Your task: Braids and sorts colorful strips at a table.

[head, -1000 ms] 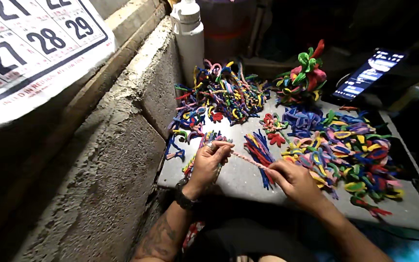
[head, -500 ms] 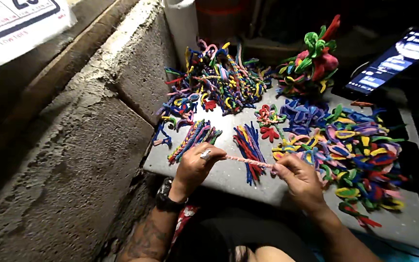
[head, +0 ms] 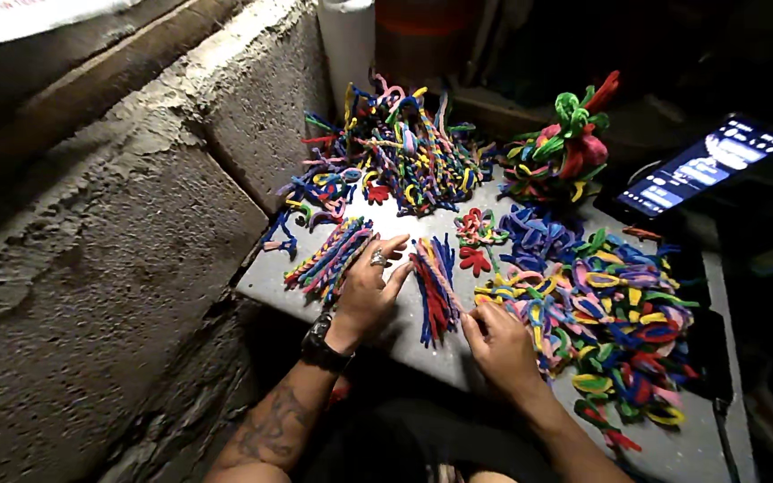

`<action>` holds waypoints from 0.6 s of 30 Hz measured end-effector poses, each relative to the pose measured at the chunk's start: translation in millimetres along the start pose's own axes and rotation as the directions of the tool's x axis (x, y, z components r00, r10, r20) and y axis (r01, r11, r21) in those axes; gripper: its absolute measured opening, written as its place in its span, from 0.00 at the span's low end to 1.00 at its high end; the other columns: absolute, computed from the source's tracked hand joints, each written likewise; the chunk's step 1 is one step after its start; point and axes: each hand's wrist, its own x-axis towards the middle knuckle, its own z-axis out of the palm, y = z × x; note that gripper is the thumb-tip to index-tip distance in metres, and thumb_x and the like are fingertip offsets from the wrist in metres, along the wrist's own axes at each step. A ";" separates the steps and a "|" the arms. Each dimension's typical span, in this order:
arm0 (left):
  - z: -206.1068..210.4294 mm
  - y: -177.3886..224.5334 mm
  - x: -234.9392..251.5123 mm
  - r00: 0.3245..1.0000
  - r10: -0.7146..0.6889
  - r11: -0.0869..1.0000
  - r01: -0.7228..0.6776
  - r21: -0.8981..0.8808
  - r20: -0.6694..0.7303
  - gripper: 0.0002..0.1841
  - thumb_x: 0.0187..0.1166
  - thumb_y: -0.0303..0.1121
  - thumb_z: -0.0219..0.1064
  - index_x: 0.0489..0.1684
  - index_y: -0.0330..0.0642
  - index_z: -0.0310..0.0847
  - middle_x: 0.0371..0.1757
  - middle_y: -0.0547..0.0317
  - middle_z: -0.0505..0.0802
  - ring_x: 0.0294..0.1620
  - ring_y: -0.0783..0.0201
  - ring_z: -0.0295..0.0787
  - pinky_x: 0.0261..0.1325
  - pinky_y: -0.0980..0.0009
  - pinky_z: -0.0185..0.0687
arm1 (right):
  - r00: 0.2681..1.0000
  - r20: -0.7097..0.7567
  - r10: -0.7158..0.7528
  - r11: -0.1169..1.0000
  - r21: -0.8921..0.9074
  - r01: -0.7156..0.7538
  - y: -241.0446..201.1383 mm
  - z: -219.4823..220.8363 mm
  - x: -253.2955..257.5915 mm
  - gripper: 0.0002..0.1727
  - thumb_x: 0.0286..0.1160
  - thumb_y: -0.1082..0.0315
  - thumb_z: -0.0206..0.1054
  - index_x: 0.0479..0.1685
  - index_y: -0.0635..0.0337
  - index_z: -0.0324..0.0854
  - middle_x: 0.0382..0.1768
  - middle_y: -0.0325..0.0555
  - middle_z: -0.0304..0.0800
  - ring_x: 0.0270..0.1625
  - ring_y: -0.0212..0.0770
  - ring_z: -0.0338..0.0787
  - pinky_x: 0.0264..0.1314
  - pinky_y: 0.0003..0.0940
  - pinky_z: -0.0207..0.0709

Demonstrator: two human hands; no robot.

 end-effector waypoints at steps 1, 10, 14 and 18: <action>2.5 -1.7 -5.4 1.000 -0.001 1.000 0.000 0.031 0.021 0.20 0.81 0.32 0.68 0.69 0.34 0.82 0.61 0.47 0.91 0.56 0.62 0.92 0.61 0.66 0.88 | 1.000 0.026 0.004 1.000 -0.021 -0.004 1.6 2.9 0.9 0.18 0.79 0.61 0.59 0.28 0.64 0.86 0.26 0.50 0.88 0.30 0.47 0.89 0.33 0.45 0.81; 17.5 -14.2 -52.4 0.959 -0.042 0.984 -0.008 0.175 0.280 0.20 0.87 0.45 0.62 0.63 0.42 0.89 0.65 0.48 0.91 0.66 0.53 0.89 0.69 0.55 0.83 | 0.978 0.209 0.025 0.999 -0.034 -0.018 -4.1 10.4 8.4 0.23 0.79 0.53 0.67 0.27 0.67 0.86 0.26 0.54 0.89 0.32 0.54 0.92 0.38 0.56 0.84; 15.3 -17.4 -47.3 0.932 -0.001 0.985 -0.062 0.162 0.363 0.21 0.87 0.47 0.62 0.67 0.43 0.87 0.71 0.46 0.88 0.70 0.49 0.86 0.71 0.52 0.81 | 0.920 0.378 0.100 0.994 0.000 -0.108 -5.2 -16.0 36.1 0.29 0.84 0.47 0.62 0.33 0.69 0.87 0.32 0.57 0.89 0.37 0.56 0.91 0.43 0.59 0.82; -2.9 -19.2 -30.8 0.838 -0.024 0.994 -0.036 0.099 0.545 0.23 0.85 0.47 0.64 0.72 0.43 0.84 0.77 0.43 0.83 0.72 0.48 0.84 0.72 0.52 0.81 | 0.969 0.241 0.055 0.998 -0.002 -0.056 -3.8 -36.5 79.7 0.25 0.87 0.53 0.59 0.40 0.68 0.88 0.37 0.57 0.91 0.40 0.54 0.92 0.46 0.55 0.85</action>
